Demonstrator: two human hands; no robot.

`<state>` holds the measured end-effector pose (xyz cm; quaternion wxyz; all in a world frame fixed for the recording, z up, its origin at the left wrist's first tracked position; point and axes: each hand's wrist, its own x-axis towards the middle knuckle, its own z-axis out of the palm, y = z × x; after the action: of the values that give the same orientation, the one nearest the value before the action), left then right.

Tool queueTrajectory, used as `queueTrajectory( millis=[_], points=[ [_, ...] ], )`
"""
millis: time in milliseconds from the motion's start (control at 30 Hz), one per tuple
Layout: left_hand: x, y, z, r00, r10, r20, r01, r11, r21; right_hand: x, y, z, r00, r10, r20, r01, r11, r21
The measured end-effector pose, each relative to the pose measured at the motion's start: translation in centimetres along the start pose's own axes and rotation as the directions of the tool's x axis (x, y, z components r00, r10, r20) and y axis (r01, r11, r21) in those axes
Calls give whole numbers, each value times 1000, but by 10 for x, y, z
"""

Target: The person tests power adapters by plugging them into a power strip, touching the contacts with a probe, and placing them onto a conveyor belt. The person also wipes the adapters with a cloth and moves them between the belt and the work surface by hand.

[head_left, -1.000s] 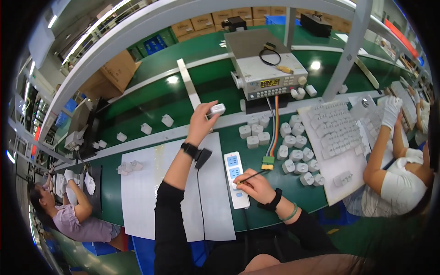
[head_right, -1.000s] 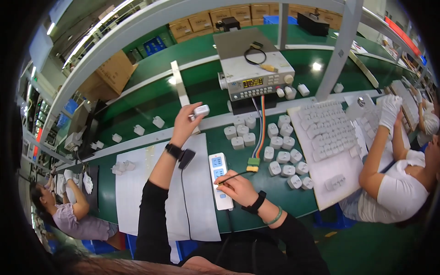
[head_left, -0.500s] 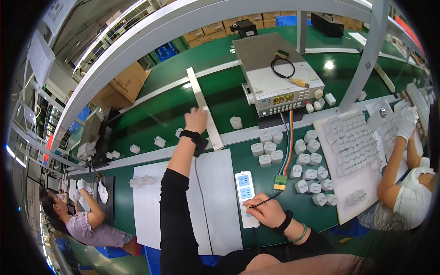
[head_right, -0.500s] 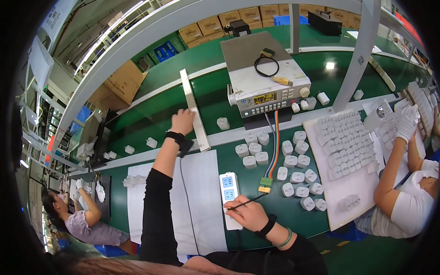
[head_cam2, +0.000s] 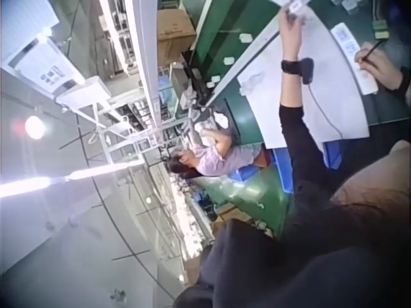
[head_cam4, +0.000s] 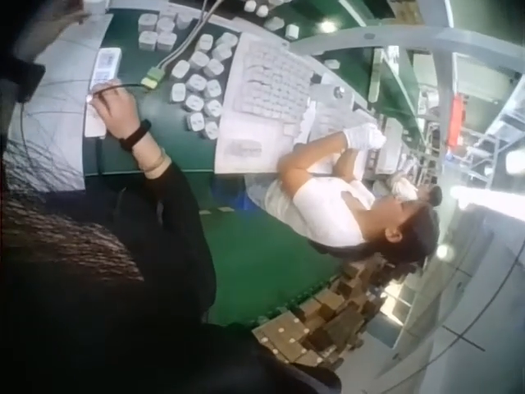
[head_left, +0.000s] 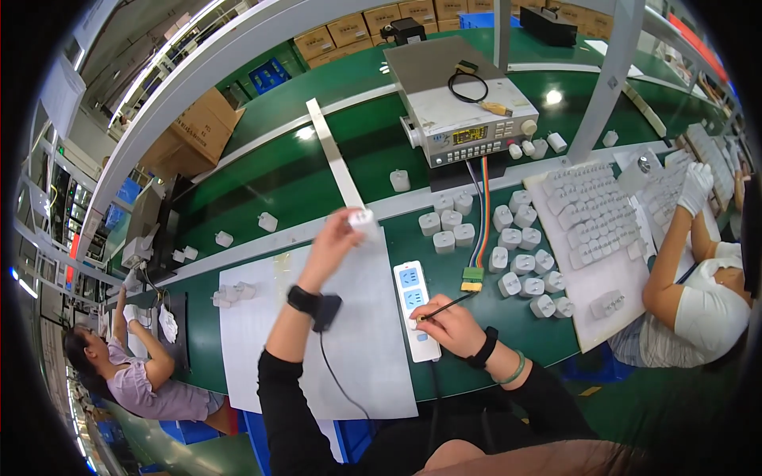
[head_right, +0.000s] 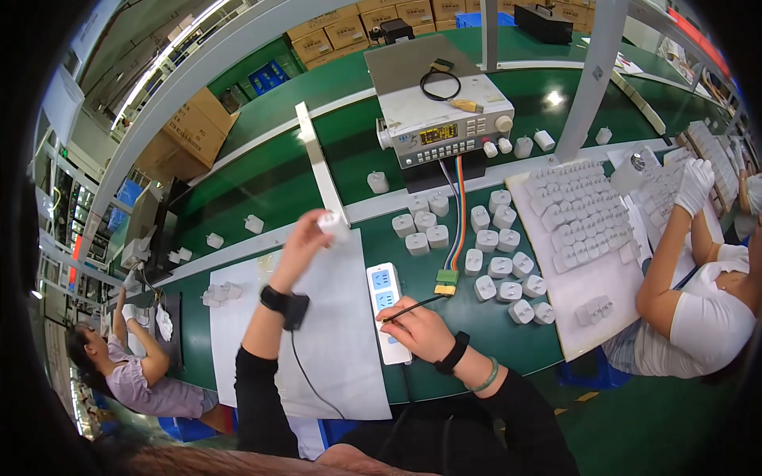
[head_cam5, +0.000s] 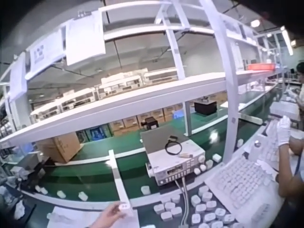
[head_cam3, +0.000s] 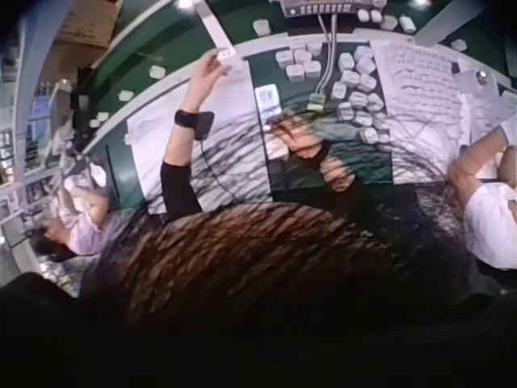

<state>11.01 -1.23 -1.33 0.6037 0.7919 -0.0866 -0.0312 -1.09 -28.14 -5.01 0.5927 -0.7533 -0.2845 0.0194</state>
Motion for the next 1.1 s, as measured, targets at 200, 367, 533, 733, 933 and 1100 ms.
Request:
queueTrajectory(
  millis=[200,367,533,733,933,1100],
  points=[
    [-47,-5,62,988,112,107,-128,980,151,0,4,2,1000,13,14,-14,998,66],
    [-56,5,70,993,-5,120,-38,935,353,-2,6,3,1000,19,7,-19,998,52],
    [-65,-8,77,992,69,109,-112,880,462,0,1,3,1000,2,-3,-2,1000,22],
    [-105,-12,73,978,152,145,-183,954,239,1,11,2,996,-85,-36,84,996,-38],
    [-123,-14,93,930,229,288,-296,930,217,1,3,1,976,-216,-12,211,964,-162],
    [-123,-22,102,945,267,189,-309,919,247,2,-10,-6,956,-281,-85,261,945,-197]
  ],
)
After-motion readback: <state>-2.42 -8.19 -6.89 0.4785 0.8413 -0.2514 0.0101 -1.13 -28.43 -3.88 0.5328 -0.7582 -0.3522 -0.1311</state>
